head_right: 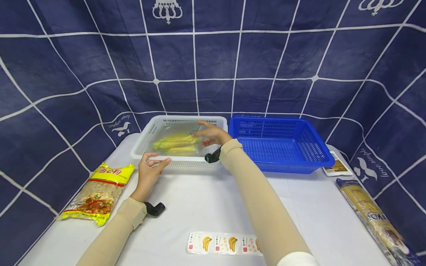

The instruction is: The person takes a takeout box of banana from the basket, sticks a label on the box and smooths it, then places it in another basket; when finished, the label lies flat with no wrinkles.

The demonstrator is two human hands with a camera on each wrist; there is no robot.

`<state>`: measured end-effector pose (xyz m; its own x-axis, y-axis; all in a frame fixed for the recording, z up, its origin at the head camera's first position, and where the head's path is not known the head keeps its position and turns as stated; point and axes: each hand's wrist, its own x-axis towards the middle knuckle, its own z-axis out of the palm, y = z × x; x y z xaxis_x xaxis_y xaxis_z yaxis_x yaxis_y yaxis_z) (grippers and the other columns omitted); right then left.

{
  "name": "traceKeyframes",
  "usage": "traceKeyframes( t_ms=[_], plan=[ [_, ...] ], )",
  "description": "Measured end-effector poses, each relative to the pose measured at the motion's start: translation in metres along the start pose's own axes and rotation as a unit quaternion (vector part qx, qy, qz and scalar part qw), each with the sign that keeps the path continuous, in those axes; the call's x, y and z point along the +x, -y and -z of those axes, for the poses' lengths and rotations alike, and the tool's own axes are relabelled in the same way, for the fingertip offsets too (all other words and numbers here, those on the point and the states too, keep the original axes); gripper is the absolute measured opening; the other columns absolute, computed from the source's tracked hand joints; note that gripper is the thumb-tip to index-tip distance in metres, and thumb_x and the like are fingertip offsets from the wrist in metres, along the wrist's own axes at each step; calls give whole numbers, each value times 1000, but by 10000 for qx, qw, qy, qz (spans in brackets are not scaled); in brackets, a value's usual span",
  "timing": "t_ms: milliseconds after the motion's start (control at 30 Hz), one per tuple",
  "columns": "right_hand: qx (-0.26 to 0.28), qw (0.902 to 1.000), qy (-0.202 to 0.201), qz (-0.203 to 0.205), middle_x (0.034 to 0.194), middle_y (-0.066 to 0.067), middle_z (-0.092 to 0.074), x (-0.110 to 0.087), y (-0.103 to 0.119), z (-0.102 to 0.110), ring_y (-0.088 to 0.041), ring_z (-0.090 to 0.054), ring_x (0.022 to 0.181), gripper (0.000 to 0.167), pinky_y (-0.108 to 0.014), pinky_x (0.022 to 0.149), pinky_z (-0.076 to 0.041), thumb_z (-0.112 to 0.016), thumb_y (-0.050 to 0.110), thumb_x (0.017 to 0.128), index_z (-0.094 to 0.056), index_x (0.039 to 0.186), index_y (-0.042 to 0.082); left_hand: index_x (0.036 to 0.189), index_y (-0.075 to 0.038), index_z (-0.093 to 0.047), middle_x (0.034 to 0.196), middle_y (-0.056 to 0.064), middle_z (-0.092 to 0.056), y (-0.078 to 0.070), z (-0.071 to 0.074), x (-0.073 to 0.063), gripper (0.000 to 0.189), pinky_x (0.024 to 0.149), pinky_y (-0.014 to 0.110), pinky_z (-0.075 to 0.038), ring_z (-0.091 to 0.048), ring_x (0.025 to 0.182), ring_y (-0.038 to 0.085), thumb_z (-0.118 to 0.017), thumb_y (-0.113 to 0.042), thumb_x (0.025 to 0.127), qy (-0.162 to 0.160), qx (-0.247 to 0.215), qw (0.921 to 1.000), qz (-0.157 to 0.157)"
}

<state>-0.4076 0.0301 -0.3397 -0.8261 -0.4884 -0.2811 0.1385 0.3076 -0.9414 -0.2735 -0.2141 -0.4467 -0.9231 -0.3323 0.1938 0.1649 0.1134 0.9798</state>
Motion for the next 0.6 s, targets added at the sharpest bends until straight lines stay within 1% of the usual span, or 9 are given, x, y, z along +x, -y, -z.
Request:
traceKeyframes(
  t_ms=[100, 200, 367, 600],
  plan=[
    [93, 9998, -158, -3, 160, -23, -45, -2, 1, -5, -14, -52, 61, 82, -29, 70, -62, -72, 9, 102, -28, 171, 21, 126, 0, -53, 82, -6, -74, 0, 0, 0, 52, 60, 25, -57, -71, 66, 17, -90, -10, 90, -24, 18, 10000, 0],
    [194, 9992, -338, -28, 159, -23, -44, -4, 2, -10, -15, -51, 63, 80, -28, 66, -60, -73, 7, 100, -33, 169, 19, 125, 0, -53, 82, -6, -73, 1, 0, 1, 51, 59, 25, -57, -70, 65, 17, -90, -8, 90, -35, 17, 10000, -21],
    [289, 9983, -504, 12, 156, -24, -47, -7, -1, -14, -15, -51, 63, 78, -27, 65, -59, -73, 4, 99, -37, 167, 19, 125, 0, -54, 82, -7, -73, 0, 0, 0, 51, 58, 24, -56, -69, 63, 17, -90, -7, 89, -47, 4, 10000, -17],
    [457, 9963, -707, 154, 142, -23, -55, -9, -8, -15, -12, -48, 58, 75, -26, 63, -60, -72, 1, 99, -39, 164, 19, 125, -1, -55, 81, -6, -72, -2, 0, -1, 50, 57, 23, -55, -68, 62, 17, -90, -7, 89, -62, 11, 10000, 6]
  ],
)
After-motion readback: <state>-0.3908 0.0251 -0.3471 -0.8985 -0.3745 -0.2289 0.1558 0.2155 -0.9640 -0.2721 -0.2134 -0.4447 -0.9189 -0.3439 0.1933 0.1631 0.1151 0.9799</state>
